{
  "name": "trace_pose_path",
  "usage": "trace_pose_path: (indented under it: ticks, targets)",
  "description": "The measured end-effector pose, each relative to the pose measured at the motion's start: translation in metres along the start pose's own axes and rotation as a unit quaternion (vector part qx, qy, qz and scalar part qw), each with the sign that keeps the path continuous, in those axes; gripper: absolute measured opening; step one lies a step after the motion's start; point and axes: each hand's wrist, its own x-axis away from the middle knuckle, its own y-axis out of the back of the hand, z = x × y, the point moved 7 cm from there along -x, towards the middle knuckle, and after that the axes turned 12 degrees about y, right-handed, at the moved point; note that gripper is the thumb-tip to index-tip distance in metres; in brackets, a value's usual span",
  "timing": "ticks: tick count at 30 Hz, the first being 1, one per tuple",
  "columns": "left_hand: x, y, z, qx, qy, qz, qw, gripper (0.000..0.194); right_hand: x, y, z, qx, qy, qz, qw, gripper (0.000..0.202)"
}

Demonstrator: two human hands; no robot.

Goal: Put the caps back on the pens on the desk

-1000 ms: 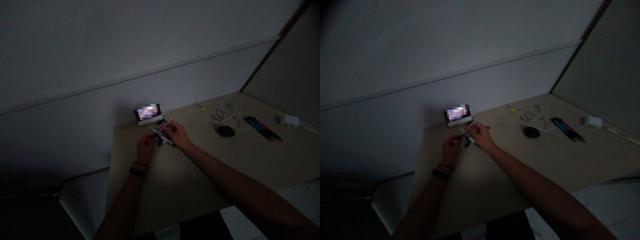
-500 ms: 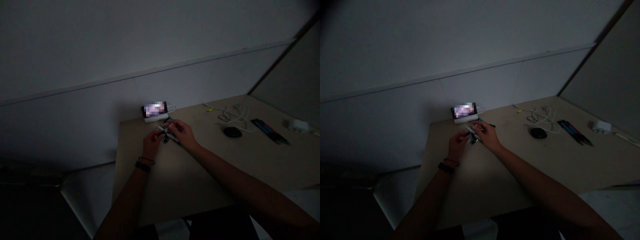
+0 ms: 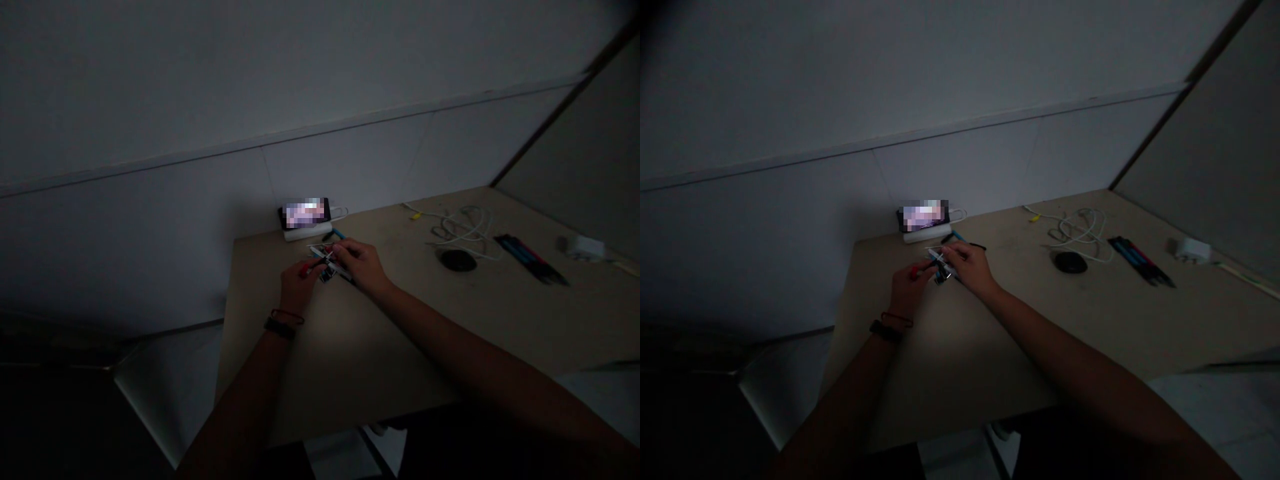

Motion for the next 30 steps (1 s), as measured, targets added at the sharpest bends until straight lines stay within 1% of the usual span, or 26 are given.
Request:
trace_pose_path:
  ticks: [3,6,11,14,17,19,23,26,30]
  targets:
    - [0.0,-0.001,0.002,-0.002,0.007,-0.001,1.0,0.023,-0.001,0.001,0.001,-0.001,0.003,-0.01,1.0,0.045]
    - [0.001,-0.001,0.002,-0.011,0.012,-0.004,1.0,0.023,-0.001,0.001,0.001,0.018,0.011,-0.007,1.0,0.046]
    - [0.002,0.0,0.0,-0.012,0.017,-0.002,1.0,0.024,-0.002,0.003,0.003,0.026,0.029,-0.01,0.999,0.041]
    - [0.002,0.001,0.0,-0.002,0.023,-0.005,1.0,0.024,-0.001,0.001,0.0,-0.003,0.015,-0.005,1.0,0.039]
    - [0.0,0.005,0.002,0.022,0.033,-0.018,0.999,0.026,0.003,-0.001,-0.007,-0.016,-0.01,0.001,1.0,0.042]
    - [-0.002,0.01,0.003,0.043,0.034,-0.036,0.998,0.028,0.005,-0.002,-0.009,0.002,-0.012,0.01,1.0,0.041]
    - [-0.003,0.018,0.005,0.083,0.039,-0.075,0.993,0.028,0.009,-0.005,-0.007,0.067,0.016,0.045,0.997,0.038]
    - [-0.003,0.018,0.006,0.101,0.042,-0.079,0.991,0.027,0.012,-0.006,-0.006,0.088,0.024,0.061,0.994,0.037]
    - [-0.002,0.016,0.003,0.097,0.034,-0.07,0.992,0.024,0.013,-0.007,-0.01,0.084,0.025,0.064,0.994,0.036]
